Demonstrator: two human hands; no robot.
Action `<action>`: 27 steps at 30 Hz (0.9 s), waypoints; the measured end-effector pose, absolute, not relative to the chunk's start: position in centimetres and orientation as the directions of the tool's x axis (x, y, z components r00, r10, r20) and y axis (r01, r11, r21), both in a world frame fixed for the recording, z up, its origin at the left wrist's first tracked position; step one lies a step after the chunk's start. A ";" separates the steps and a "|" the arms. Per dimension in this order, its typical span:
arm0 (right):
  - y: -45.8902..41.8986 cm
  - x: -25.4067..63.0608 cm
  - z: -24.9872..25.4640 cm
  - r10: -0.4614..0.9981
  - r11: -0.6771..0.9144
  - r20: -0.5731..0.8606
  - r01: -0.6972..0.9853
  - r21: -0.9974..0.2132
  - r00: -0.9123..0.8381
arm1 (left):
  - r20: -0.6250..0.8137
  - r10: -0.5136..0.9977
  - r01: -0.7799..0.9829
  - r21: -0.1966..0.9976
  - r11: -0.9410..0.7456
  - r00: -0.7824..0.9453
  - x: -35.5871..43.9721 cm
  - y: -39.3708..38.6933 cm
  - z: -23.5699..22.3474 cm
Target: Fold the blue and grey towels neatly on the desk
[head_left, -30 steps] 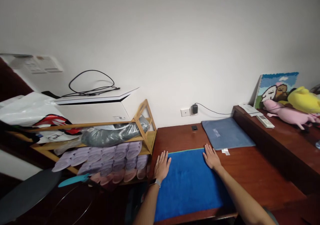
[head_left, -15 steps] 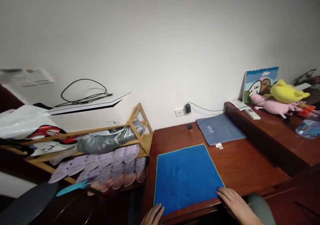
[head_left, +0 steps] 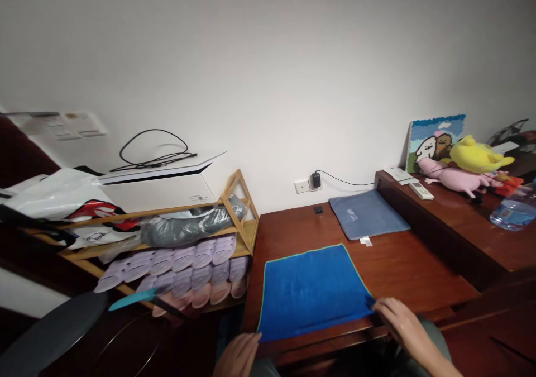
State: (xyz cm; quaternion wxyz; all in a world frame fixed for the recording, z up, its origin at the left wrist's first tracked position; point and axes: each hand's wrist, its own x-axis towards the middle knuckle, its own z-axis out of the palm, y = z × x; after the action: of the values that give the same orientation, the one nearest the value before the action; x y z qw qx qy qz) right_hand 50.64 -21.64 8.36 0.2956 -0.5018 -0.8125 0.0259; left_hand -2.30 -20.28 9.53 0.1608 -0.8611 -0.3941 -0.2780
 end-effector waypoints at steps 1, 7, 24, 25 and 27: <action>-20.9 51.1 10.0 0.809 0.500 0.495 0.815 -0.293 -0.317 | 0.624 0.618 0.787 0.008 -0.617 0.478 -1.9 -19.5 11.3; -16.4 53.7 22.4 0.723 0.469 0.623 0.874 -0.128 -0.297 | 0.563 0.796 0.785 0.380 -0.489 0.224 0.2 -14.3 24.9; -20.8 58.5 28.6 0.834 0.449 0.453 0.866 -0.223 -0.315 | 0.468 0.661 0.680 0.160 -0.716 0.586 2.0 -15.1 33.5; -21.4 59.0 28.9 0.832 0.440 0.463 0.872 -0.215 -0.305 | 0.480 0.667 0.687 0.168 -0.707 0.570 2.1 -15.4 33.6; -22.8 60.2 29.4 0.831 0.426 0.475 0.880 -0.211 -0.288 | 0.507 0.674 0.688 0.200 -0.698 0.537 2.1 -16.0 34.1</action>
State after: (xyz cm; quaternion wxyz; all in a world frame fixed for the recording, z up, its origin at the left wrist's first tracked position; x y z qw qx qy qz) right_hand 60.18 -22.82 29.40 0.2660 -0.5340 -0.8013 -0.0458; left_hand 2.09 -16.04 34.06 0.0119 -0.8765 -0.3885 -0.2839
